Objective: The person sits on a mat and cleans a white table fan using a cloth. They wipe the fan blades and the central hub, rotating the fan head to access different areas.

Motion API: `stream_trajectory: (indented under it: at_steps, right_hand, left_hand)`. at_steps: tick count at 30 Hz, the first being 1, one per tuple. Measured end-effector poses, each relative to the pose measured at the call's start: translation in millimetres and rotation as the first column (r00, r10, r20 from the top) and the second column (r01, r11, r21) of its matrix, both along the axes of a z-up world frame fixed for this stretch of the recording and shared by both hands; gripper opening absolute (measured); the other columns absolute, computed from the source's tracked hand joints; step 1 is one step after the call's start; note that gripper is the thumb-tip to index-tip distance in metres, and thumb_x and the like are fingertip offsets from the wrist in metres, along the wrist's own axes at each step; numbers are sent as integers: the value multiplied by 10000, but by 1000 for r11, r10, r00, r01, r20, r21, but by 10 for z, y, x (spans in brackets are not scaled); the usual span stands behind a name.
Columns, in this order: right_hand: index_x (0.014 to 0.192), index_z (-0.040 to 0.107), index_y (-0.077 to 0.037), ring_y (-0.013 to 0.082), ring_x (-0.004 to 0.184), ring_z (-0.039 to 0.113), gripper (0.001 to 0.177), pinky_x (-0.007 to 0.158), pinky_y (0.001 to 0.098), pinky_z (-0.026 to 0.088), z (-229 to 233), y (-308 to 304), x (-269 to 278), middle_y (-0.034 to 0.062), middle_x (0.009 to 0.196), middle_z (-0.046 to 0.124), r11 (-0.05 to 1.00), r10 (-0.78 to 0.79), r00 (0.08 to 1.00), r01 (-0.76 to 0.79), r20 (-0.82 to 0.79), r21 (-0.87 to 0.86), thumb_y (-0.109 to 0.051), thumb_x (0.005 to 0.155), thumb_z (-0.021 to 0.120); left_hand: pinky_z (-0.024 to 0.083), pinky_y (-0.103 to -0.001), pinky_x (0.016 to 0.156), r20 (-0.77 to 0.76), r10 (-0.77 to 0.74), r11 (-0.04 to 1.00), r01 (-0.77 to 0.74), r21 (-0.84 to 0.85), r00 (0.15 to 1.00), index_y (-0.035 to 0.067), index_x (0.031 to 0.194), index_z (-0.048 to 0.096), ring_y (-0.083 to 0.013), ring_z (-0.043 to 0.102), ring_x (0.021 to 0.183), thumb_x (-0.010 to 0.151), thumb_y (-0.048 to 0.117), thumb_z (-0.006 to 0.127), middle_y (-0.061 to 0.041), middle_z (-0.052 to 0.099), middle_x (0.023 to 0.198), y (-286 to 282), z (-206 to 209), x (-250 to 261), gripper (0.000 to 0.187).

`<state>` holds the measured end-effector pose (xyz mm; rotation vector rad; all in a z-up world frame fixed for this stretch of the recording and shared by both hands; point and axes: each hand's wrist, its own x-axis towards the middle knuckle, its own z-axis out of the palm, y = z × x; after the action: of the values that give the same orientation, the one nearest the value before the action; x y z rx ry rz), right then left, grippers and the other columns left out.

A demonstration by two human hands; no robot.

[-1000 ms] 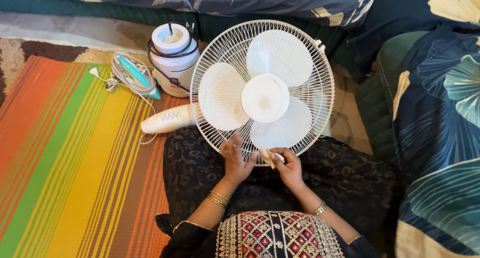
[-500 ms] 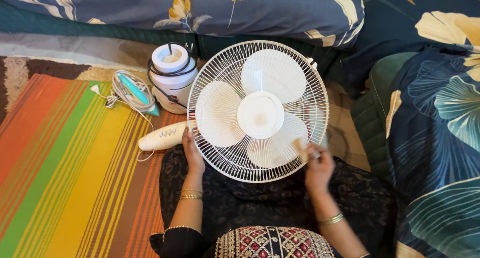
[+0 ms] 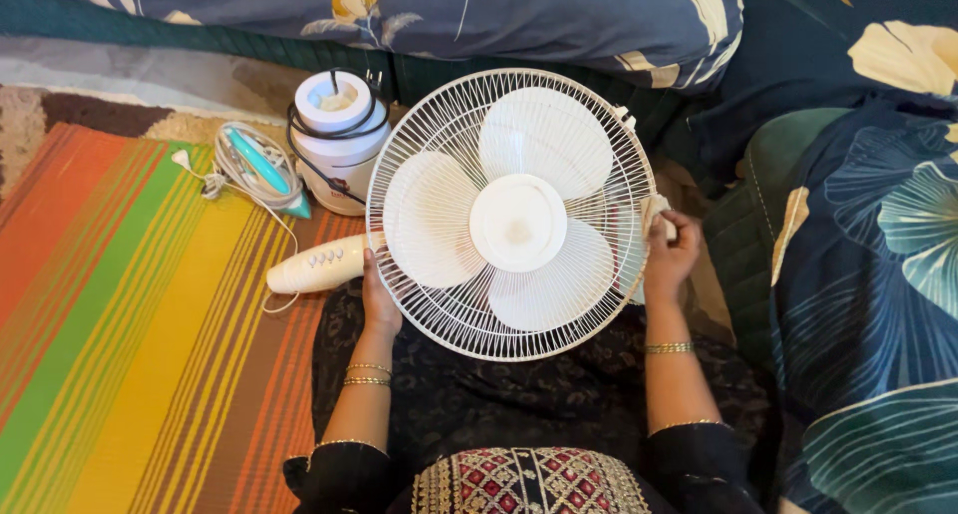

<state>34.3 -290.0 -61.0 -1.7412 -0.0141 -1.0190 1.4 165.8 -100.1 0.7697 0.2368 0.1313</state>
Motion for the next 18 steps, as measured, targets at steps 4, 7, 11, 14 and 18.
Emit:
stream_trajectory:
  at_steps: [4, 7, 11, 14, 18]
  right_hand:
    - [1260, 525, -2, 226, 1210, 553, 302, 1068, 357, 464, -91, -39, -5, 137, 1315, 517, 999, -8, 996, 4, -88, -43, -165, 1073, 698]
    - [1459, 350, -40, 202, 1180, 572, 541, 988, 334, 495, -85, -51, 15, 104, 1342, 530, 920, 196, 941, -79, -276, 385, -313, 1070, 609]
    - [1486, 370, -54, 201, 1175, 613, 559, 985, 344, 520, -34, -40, -22, 99, 1343, 570, 739, 422, 865, -155, -272, 656, -393, 1067, 519]
    - [1420, 474, -38, 195, 1116, 632, 481, 951, 346, 527, -40, -69, -63, 96, 1270, 630, 712, 457, 871, -236, -182, 661, -352, 1057, 514]
    - [1347, 546, -29, 154, 1064, 613, 393, 920, 316, 512, -131, -46, -84, 62, 1219, 652, 818, 311, 925, -144, -217, 557, -309, 1071, 544]
  left_hand:
    - [485, -396, 1067, 7, 15, 999, -15, 29, 1000, 13, 1436, 509, -238, 621, 1218, 1001, 607, 456, -111, 627, 1366, -46, 66, -20, 739]
    - [482, -402, 1025, -36, 38, 998, -36, 54, 999, 21, 1445, 504, -245, 614, 1208, 988, 616, 439, -118, 624, 1358, -101, 193, -71, 753]
    - [459, -388, 1093, 52, 59, 996, -62, 59, 997, 1, 1466, 468, -246, 586, 1273, 1000, 603, 456, -127, 586, 1418, -114, 155, -63, 761]
    - [446, -385, 1104, 86, 58, 996, -64, 59, 995, -3, 1464, 462, -246, 576, 1284, 1010, 583, 456, -131, 575, 1427, -109, 85, -74, 742]
    - [416, -367, 1128, 172, 152, 969, -181, 167, 973, -7, 1439, 455, -225, 541, 1300, 1036, 525, 503, -128, 560, 1411, -163, 4, -111, 670]
